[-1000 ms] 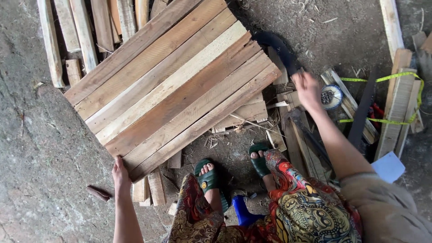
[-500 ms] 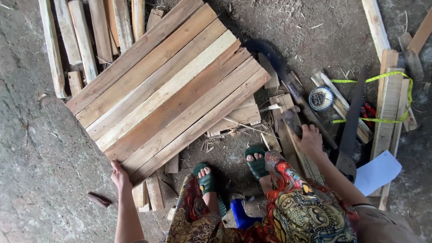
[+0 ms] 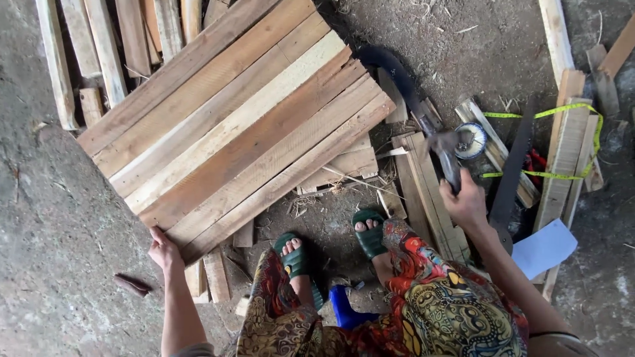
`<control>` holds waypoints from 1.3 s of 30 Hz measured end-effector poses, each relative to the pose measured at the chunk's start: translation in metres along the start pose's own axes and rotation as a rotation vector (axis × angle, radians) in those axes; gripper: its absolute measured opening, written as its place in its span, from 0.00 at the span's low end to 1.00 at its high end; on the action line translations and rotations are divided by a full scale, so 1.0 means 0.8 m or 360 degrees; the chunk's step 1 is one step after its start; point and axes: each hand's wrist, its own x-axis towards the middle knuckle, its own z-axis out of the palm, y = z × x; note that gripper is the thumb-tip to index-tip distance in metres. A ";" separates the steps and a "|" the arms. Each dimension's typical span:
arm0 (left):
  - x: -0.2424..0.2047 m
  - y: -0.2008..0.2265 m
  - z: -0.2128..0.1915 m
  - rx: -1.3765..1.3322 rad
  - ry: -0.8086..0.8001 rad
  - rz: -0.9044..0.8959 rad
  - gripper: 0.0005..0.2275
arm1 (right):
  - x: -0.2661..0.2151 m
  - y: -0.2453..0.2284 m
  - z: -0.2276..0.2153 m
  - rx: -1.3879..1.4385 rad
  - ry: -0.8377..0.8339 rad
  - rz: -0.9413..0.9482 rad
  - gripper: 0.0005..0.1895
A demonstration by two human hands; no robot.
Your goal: Assembling a wooden panel by aligning planks and nailing them together manually.
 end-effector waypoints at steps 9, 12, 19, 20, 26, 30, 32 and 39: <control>-0.001 0.005 0.008 0.0011 0.0001 -0.0068 0.32 | 0.090 -0.158 0.014 0.0122 -0.0206 -0.0306 0.27; -0.007 0.006 0.003 0.0029 -0.0012 -0.0073 0.33 | 0.109 -0.152 0.035 0.0016 -0.0264 -0.0271 0.27; -0.009 0.012 0.003 0.0065 -0.0037 -0.0100 0.33 | 0.141 -0.168 0.054 -0.0115 -0.0308 -0.0307 0.27; -0.009 0.010 0.002 0.0055 -0.0035 -0.0102 0.33 | 0.136 -0.165 0.052 -0.0120 -0.0302 -0.0316 0.27; -0.001 0.005 0.004 0.0084 -0.0032 -0.0093 0.33 | 0.110 -0.151 0.032 -0.0204 -0.0326 -0.0239 0.27; -0.005 0.010 0.001 0.0090 -0.0031 -0.0067 0.33 | 0.118 -0.161 0.028 -0.0155 -0.0295 -0.0272 0.27; -0.008 0.014 0.001 0.0079 -0.0030 -0.0067 0.33 | 0.131 -0.157 0.037 -0.0154 -0.0300 -0.0304 0.27; -0.007 0.018 0.002 0.0066 -0.0014 -0.0104 0.32 | 0.169 -0.125 0.051 0.0281 -0.0203 -0.0168 0.19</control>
